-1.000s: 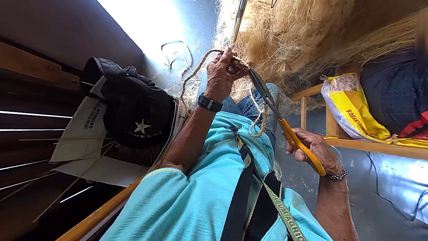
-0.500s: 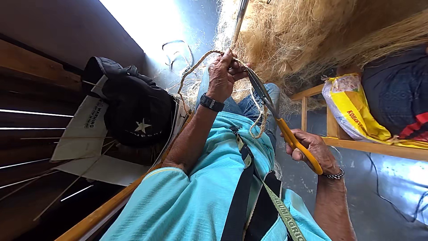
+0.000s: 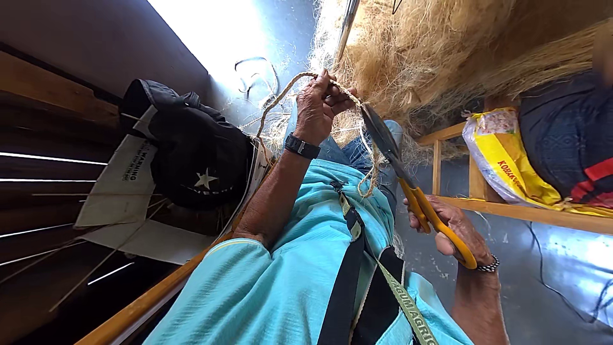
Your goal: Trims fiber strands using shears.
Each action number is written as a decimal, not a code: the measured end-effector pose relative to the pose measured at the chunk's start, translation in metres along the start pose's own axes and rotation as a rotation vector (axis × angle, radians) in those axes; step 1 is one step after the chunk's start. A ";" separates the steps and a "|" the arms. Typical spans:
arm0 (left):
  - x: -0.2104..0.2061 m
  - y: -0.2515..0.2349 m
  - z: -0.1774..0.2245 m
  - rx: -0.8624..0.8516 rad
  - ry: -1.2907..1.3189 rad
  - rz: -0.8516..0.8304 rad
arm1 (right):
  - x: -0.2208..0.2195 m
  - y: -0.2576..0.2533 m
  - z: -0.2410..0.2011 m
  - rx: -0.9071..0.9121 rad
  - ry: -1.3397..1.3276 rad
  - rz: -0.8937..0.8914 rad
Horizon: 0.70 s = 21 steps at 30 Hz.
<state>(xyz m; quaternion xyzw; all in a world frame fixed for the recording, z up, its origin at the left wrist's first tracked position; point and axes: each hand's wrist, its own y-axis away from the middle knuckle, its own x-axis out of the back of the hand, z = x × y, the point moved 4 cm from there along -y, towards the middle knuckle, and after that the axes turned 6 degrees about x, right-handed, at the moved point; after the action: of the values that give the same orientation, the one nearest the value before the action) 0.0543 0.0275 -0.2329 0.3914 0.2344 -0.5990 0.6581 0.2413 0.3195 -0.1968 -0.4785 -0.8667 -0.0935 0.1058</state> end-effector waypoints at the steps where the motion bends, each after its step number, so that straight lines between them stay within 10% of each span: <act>1: 0.001 0.000 0.001 -0.002 -0.007 -0.020 | 0.001 0.001 -0.002 0.033 0.016 0.031; 21: -0.019 0.022 0.004 0.089 0.004 -0.333 | -0.019 -0.124 -0.025 0.379 -0.009 0.616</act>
<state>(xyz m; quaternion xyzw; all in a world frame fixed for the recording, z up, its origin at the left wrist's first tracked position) 0.0719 0.0355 -0.2105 0.3769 0.2708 -0.7088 0.5313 0.1487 0.2323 -0.1859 -0.6895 -0.6841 0.1074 0.2122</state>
